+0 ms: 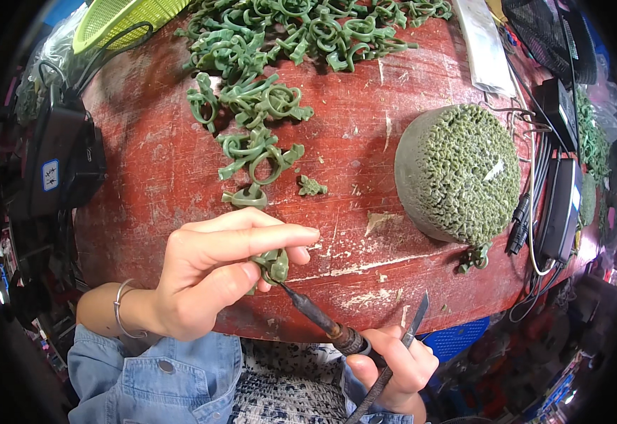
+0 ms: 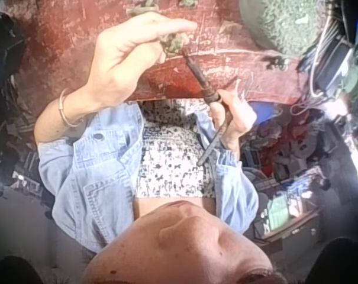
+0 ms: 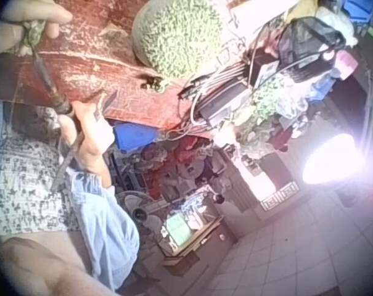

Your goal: Using a heated tool to join small green plastic vine segments together.

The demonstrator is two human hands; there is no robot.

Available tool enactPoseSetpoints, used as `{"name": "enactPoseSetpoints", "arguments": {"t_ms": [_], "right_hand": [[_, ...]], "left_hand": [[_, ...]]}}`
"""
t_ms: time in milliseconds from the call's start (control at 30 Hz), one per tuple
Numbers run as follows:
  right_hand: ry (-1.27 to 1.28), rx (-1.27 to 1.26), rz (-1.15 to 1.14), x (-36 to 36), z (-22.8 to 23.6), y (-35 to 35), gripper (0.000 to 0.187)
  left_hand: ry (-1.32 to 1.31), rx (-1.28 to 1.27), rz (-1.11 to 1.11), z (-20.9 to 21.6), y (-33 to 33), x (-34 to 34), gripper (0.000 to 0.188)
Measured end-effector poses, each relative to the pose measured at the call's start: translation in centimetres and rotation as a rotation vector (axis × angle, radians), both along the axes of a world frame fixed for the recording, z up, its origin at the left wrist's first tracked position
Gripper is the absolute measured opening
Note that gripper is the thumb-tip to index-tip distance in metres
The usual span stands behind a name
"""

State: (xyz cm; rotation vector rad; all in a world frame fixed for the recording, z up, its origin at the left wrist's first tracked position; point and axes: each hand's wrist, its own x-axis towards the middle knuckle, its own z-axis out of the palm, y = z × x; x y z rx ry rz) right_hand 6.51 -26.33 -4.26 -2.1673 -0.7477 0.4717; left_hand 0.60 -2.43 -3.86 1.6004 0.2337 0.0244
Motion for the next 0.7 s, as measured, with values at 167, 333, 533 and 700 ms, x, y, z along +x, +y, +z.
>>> {"name": "enactPoseSetpoints", "arguments": {"t_ms": [167,333,533,700], "right_hand": [[-0.005,-0.013,-0.009,0.00,0.20,0.21,0.037],[-0.038,-0.033,-0.001,0.03,0.36,0.20,0.037],[-0.037,-0.036,-0.006,0.04,0.32,0.36,0.037],[-0.049,-0.035,0.004,0.12,0.26,0.34,0.036]], "left_hand": [[0.018,-0.012,0.002,0.15,-0.02,-0.01,0.045],[0.047,-0.020,-0.001,0.34,-0.01,0.03,0.045],[0.051,-0.020,0.002,0.41,0.02,0.01,0.045],[0.035,-0.014,0.008,0.18,-0.02,0.02,0.045]]}}
